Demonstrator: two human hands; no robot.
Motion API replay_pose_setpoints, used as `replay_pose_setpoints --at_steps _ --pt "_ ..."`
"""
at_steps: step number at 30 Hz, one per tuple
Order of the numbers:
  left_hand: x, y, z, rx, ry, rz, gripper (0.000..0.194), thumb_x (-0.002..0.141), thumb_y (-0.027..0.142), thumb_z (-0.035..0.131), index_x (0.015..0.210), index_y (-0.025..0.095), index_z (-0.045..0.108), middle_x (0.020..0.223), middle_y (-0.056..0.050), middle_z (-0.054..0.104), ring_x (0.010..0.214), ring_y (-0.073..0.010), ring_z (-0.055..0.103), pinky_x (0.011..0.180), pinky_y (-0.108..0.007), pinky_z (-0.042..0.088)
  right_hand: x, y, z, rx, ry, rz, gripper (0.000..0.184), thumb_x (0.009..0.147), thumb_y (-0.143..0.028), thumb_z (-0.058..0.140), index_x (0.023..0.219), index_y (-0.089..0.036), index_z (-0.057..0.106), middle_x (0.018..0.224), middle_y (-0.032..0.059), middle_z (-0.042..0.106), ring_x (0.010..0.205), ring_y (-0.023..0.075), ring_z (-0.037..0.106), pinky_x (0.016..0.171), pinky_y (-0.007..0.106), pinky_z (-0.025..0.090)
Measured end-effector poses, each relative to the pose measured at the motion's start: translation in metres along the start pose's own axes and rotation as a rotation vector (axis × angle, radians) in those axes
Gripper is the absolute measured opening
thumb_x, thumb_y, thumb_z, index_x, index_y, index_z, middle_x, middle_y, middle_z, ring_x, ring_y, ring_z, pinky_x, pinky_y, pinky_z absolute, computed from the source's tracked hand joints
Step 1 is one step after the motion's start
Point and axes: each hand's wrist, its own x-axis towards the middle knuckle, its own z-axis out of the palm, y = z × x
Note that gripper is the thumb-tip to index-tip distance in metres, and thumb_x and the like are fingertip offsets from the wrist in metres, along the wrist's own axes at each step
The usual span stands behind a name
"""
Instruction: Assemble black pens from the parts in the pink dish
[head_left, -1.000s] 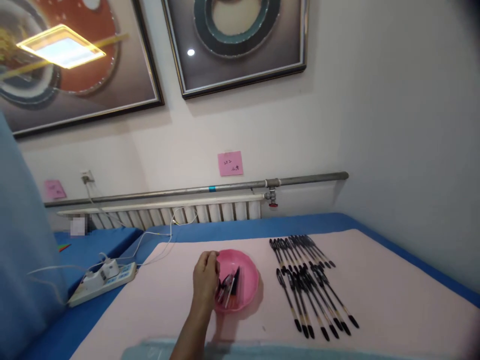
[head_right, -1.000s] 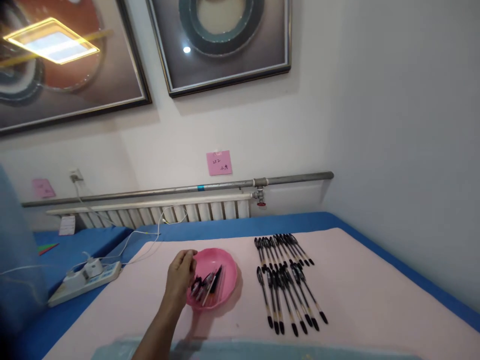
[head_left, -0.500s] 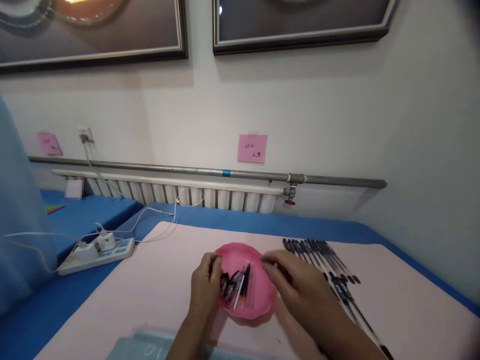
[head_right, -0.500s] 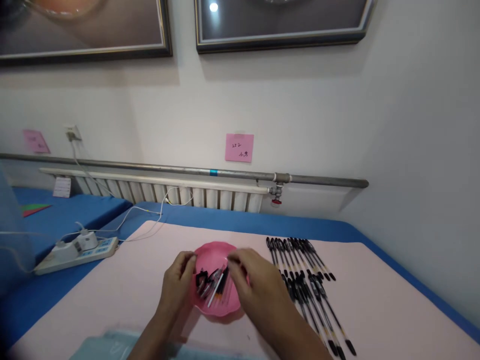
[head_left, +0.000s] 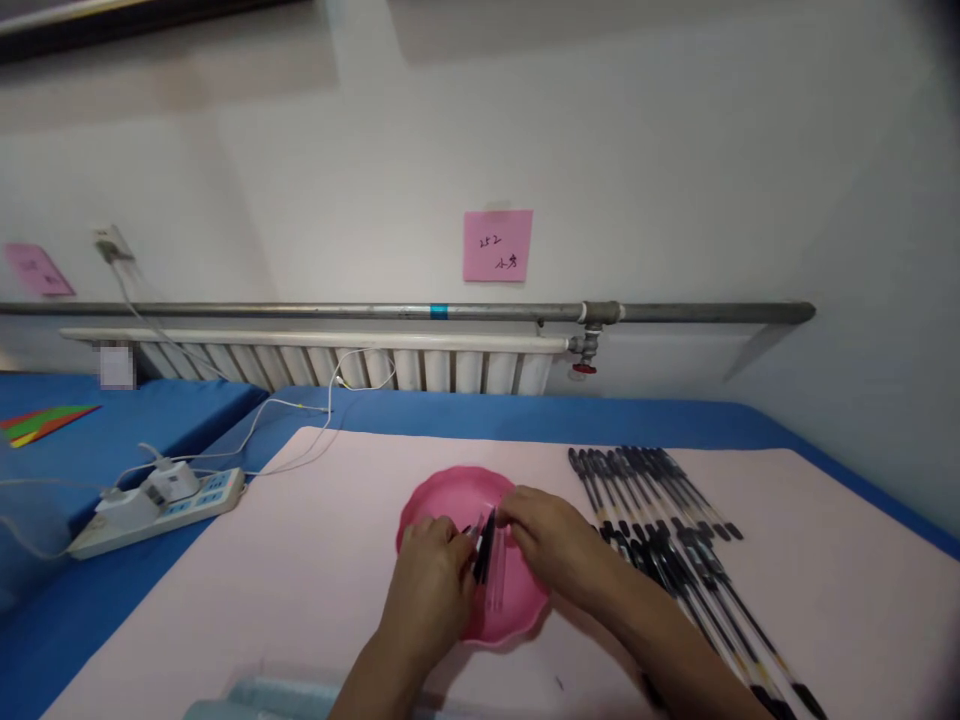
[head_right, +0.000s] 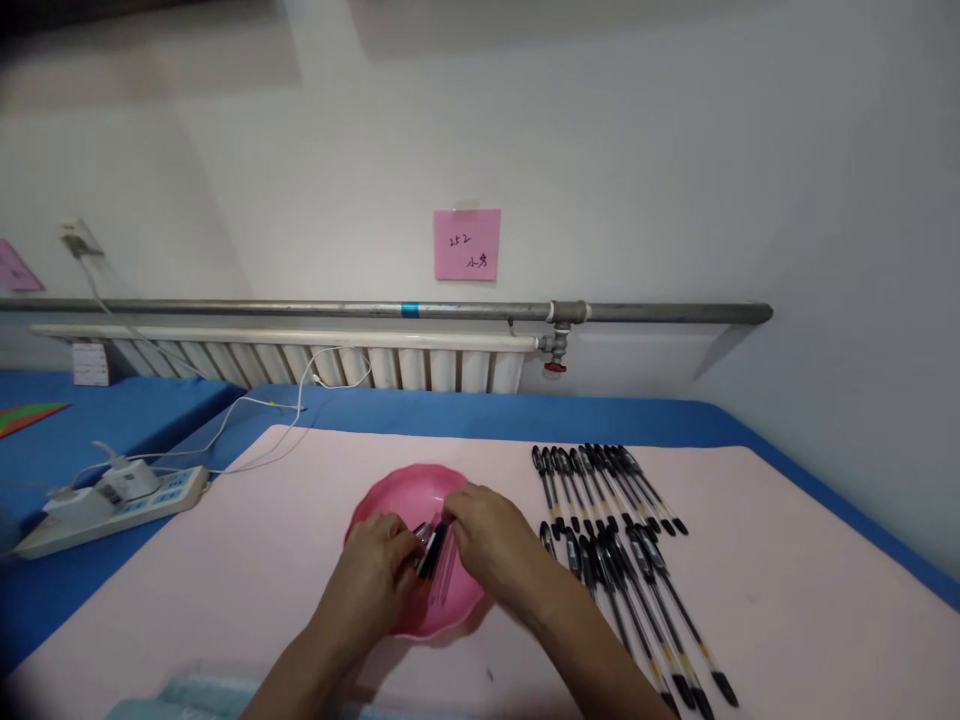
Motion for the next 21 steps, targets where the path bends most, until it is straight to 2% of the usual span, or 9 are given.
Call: replay_pose_setpoints --at_steps 4,8,11,16,21 --pt "0.001 0.001 0.001 0.060 -0.089 -0.076 0.023 0.076 0.018 0.047 0.084 0.020 0.069 0.086 -0.009 0.061 0.085 -0.0239 0.049 0.073 -0.036 0.031 0.001 0.000 0.009 -0.027 -0.091 -0.022 0.027 0.078 -0.005 0.040 0.071 -0.016 0.064 0.076 0.0037 0.064 0.071 0.0136 0.055 0.064 0.022 0.036" --pt "0.002 0.001 0.000 0.065 -0.151 -0.134 0.026 0.076 0.018 0.047 0.092 0.019 0.068 0.088 -0.010 0.062 0.088 -0.0250 0.050 0.076 -0.037 0.032 0.002 0.001 0.017 -0.103 -0.102 -0.074 0.028 0.081 -0.007 0.040 0.075 -0.017 0.065 0.078 0.0040 0.065 0.073 0.0146 0.056 0.066 0.024 0.036" --pt "0.002 0.003 -0.002 0.047 -0.164 -0.126 0.028 0.077 0.018 0.045 0.093 0.018 0.068 0.089 -0.011 0.062 0.088 -0.0249 0.051 0.077 -0.037 0.032 0.004 0.001 0.021 -0.163 -0.102 -0.075 0.026 0.083 -0.008 0.040 0.080 -0.017 0.065 0.083 0.0062 0.066 0.076 0.0165 0.057 0.068 0.026 0.036" --pt "0.003 0.007 -0.002 0.067 -0.209 -0.093 0.027 0.076 0.022 0.047 0.091 0.020 0.069 0.093 -0.011 0.064 0.091 -0.0262 0.052 0.081 -0.039 0.032 0.006 0.000 0.025 -0.228 -0.141 -0.068 0.025 0.083 -0.012 0.043 0.076 -0.016 0.067 0.080 0.0086 0.067 0.075 0.0193 0.058 0.066 0.029 0.035" --pt "0.006 0.007 0.002 0.134 -0.199 -0.139 0.025 0.073 0.023 0.050 0.087 0.016 0.070 0.095 -0.014 0.065 0.094 -0.0301 0.054 0.081 -0.042 0.033 0.006 -0.004 0.027 -0.270 -0.146 -0.053 0.023 0.080 -0.012 0.046 0.078 -0.016 0.068 0.082 0.0097 0.067 0.078 0.0218 0.059 0.068 0.031 0.036"
